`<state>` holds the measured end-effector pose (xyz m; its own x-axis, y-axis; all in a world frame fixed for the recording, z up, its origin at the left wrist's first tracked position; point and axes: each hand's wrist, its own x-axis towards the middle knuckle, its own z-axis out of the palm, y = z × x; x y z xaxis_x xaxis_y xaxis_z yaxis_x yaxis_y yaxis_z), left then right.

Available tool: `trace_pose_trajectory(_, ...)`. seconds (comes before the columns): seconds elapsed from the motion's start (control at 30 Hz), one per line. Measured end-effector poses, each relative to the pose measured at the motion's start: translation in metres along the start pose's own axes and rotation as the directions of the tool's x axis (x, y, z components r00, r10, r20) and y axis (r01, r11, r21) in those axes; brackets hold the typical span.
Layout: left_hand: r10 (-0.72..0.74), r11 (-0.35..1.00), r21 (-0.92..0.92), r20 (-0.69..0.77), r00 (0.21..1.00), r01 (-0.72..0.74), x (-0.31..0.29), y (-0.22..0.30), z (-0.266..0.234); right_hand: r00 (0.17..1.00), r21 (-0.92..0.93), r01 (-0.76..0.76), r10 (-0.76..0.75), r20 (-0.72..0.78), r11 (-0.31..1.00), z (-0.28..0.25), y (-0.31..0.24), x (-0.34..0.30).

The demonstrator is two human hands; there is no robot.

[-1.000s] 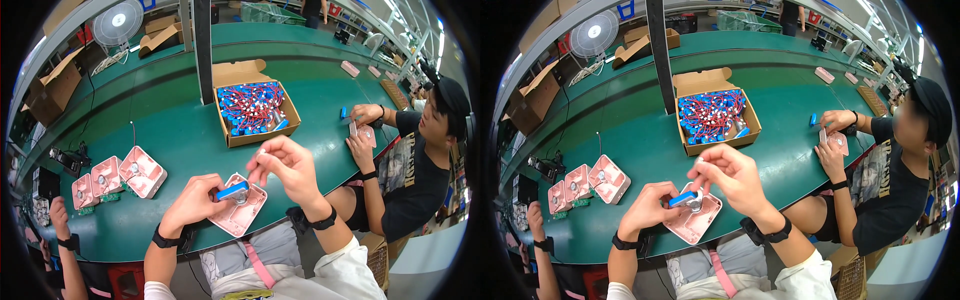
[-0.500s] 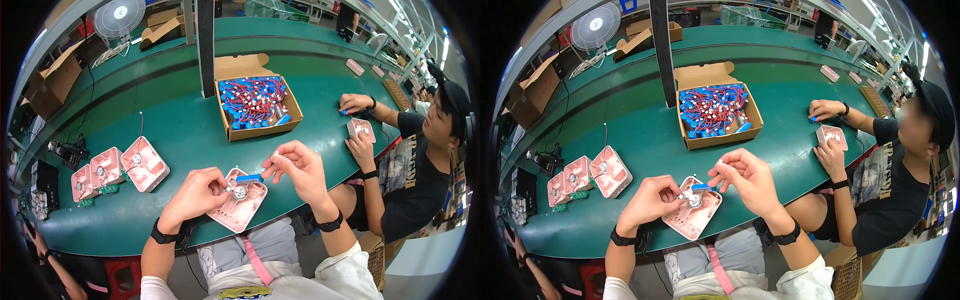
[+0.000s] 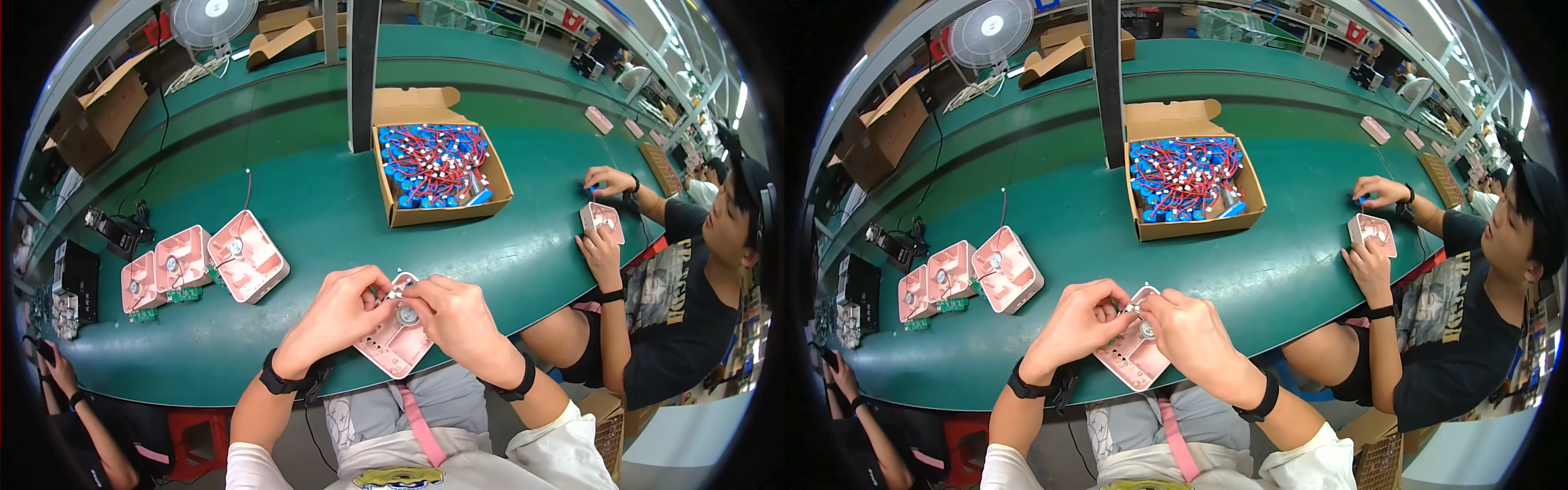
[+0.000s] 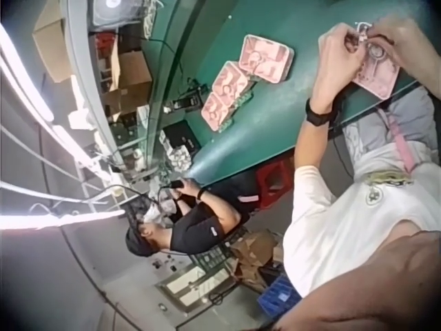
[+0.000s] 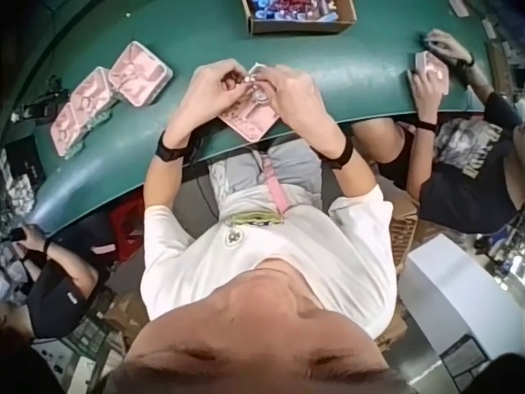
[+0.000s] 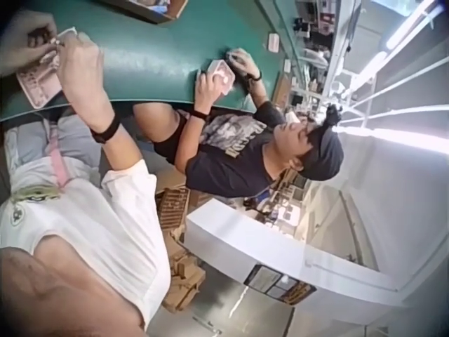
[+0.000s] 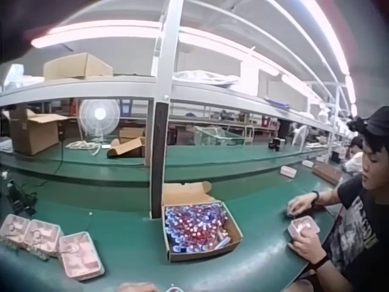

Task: The person assembles a device by picking up a battery from a box and placing it into a pink plastic housing. They then connect the battery wires to a circuit board, press the board and a small speaker into the housing, and set the completed assembly aside.

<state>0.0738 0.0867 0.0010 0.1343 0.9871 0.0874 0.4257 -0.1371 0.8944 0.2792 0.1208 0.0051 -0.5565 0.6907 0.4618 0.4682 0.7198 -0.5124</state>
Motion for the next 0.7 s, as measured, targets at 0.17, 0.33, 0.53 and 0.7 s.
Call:
trace_pose_trajectory(0.17,0.107,0.994,0.009,-0.045,0.993,-0.107,-0.001,-0.006,0.004,0.999,0.063,-0.034,0.037,-0.040,0.997,0.004,-0.006,-0.002)
trace_pose_trajectory(0.33,0.054,0.999,-0.003,-0.020,0.998,-0.054,-0.002,-0.002,-0.001,0.993,0.061,-0.101,0.104,-0.047,0.993,0.003,-0.016,-0.002)
trace_pose_trajectory(0.53,0.122,0.992,0.051,-0.123,0.985,-0.116,-0.006,-0.007,0.014,0.991,0.069,-0.123,0.126,-0.052,0.990,0.009,-0.013,-0.007)
trace_pose_trajectory(0.7,0.147,0.988,0.062,-0.147,0.978,-0.139,-0.002,-0.007,0.020,0.991,-0.050,-0.096,0.090,-0.097,0.994,0.008,-0.019,-0.011)
